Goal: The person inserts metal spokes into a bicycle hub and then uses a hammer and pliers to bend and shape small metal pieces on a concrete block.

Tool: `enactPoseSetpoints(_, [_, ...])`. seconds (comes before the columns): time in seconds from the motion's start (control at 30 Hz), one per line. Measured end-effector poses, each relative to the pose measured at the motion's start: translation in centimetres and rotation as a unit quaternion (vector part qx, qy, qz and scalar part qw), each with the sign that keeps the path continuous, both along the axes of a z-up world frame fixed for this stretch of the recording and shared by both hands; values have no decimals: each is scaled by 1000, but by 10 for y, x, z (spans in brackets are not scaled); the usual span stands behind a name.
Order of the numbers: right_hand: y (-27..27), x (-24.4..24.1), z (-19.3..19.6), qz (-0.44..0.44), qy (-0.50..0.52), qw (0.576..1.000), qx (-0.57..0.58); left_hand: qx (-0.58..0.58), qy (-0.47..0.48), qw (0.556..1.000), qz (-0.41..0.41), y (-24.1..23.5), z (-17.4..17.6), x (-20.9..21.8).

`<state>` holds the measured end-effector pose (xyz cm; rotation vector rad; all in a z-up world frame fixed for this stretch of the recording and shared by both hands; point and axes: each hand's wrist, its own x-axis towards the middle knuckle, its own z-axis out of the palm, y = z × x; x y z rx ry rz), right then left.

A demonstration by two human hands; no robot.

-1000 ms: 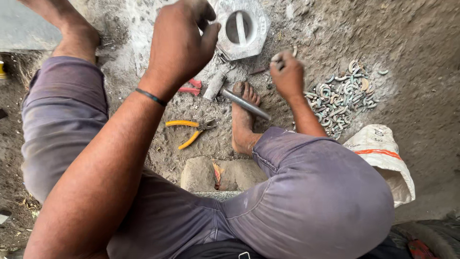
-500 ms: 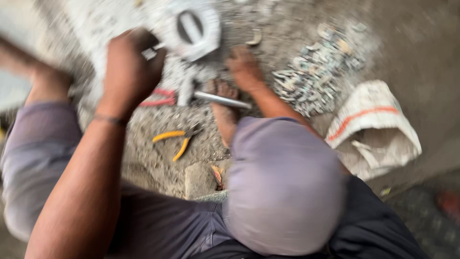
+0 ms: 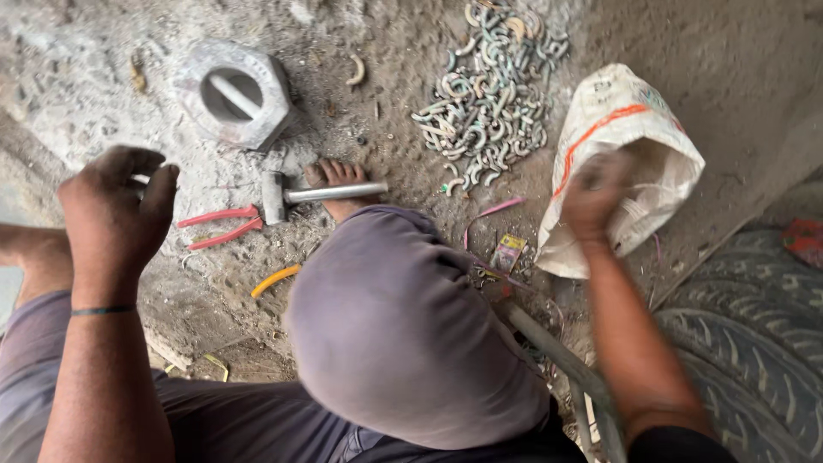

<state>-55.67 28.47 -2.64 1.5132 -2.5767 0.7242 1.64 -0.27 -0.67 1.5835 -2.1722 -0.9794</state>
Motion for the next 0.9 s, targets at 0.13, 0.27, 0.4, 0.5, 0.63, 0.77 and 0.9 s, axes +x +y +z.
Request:
enactPoseSetpoints(0.13, [41,-64,43,-21,129,980,148,34,-19,999,-2,3,-1,-5])
enactPoseSetpoints(0.27, [-4,-47,34,21,198,973,120,41,-32,999,0,8,-1,-1])
enactPoseSetpoints(0.4, [-73,6,-11,47,-19,997,54,49,-23,999,0,5,-4,-6])
enactPoseSetpoints(0.5, [-132,39,-68,134,-64,988,42,52,-24,998,-3,10,-5,-3])
enactPoseSetpoints(0.63, [-189,35,-139,144,-27,985,95,69,-56,996,-2,14,-9,1])
enactPoseSetpoints(0.77, [-204,0,-189,84,53,977,187,83,-50,995,24,18,-9,10])
enactPoseSetpoints(0.9, [-203,-38,-200,187,112,963,157,119,-59,990,45,17,-16,10])
